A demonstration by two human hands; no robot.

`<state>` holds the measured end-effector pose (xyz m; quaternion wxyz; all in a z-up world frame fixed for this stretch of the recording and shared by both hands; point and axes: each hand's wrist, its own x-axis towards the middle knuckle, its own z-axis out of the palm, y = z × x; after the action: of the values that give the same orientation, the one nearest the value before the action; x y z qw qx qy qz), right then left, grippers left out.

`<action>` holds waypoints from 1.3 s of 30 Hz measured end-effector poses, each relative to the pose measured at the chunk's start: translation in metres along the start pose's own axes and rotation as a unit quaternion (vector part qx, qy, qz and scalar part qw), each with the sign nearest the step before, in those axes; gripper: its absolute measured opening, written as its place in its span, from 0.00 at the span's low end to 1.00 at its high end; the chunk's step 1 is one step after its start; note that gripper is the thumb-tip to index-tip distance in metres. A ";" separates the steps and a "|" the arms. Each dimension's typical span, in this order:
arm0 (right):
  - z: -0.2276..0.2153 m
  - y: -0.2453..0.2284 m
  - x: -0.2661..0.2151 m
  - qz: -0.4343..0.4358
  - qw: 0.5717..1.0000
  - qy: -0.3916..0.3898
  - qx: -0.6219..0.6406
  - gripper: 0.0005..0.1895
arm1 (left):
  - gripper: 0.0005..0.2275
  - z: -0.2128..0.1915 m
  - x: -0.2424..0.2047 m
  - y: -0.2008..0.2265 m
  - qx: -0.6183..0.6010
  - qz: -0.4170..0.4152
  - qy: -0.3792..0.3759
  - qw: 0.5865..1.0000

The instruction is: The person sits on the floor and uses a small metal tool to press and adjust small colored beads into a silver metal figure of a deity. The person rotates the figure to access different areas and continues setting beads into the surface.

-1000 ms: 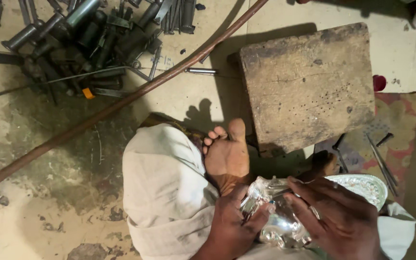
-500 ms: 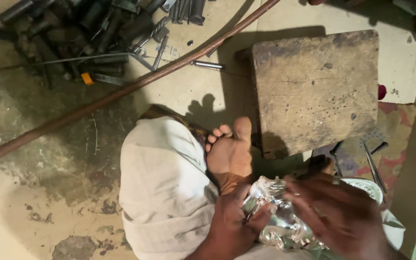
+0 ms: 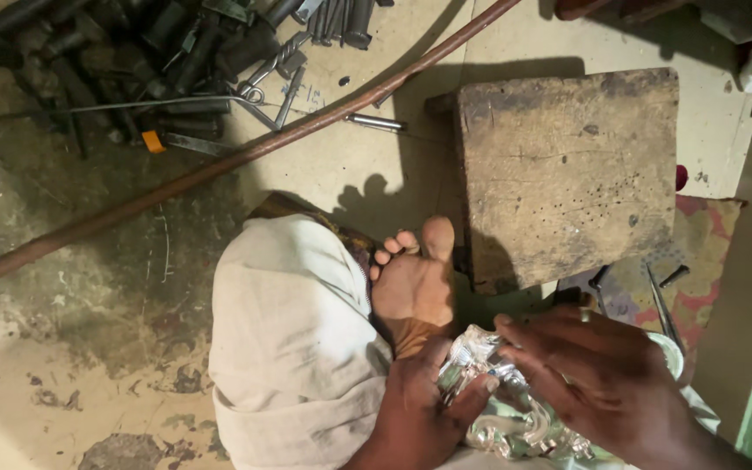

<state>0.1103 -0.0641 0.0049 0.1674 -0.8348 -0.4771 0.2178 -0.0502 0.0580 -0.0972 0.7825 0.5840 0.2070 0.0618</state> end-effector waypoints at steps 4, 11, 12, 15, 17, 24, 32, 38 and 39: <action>-0.001 -0.004 0.004 -0.014 0.997 -0.080 -0.018 0.32 | 0.15 0.000 -0.004 -0.003 0.033 -0.014 -0.010 0.999; -0.003 -0.005 0.005 -0.007 1.000 -0.027 0.005 0.27 | 0.18 0.000 -0.001 -0.001 0.020 -0.024 -0.010 0.999; -0.002 -0.004 0.006 -0.025 0.999 0.027 0.021 0.25 | 0.20 -0.001 0.001 -0.001 0.008 -0.029 -0.007 1.000; 0.001 -0.003 -0.002 0.017 0.999 0.036 -0.001 0.22 | 0.20 0.000 -0.002 -0.001 0.035 0.002 0.002 0.999; 0.002 -0.003 -0.010 0.071 0.995 0.062 -0.011 0.22 | 0.20 0.000 -0.001 -0.001 0.005 -0.009 -0.012 1.000; 0.031 -0.012 -0.039 0.252 0.937 0.235 0.051 0.13 | 0.20 0.003 0.004 0.000 -0.026 -0.070 -0.030 0.997; 0.032 -0.025 -0.045 0.251 0.930 0.260 0.070 0.18 | 0.15 0.001 0.003 0.009 0.011 -0.120 -0.028 0.992; 0.025 -0.025 -0.034 0.198 0.944 0.244 0.102 0.19 | 0.13 0.003 0.004 0.008 0.009 -0.105 -0.025 0.994; 0.023 -0.024 -0.034 0.170 0.959 0.212 0.081 0.19 | 0.13 0.004 0.003 0.007 0.034 -0.087 -0.023 0.995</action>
<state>0.0659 -0.0809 0.0043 0.2919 -0.9144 -0.2625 0.0989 -0.0453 0.0577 -0.0901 0.7693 0.5912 0.2407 -0.0275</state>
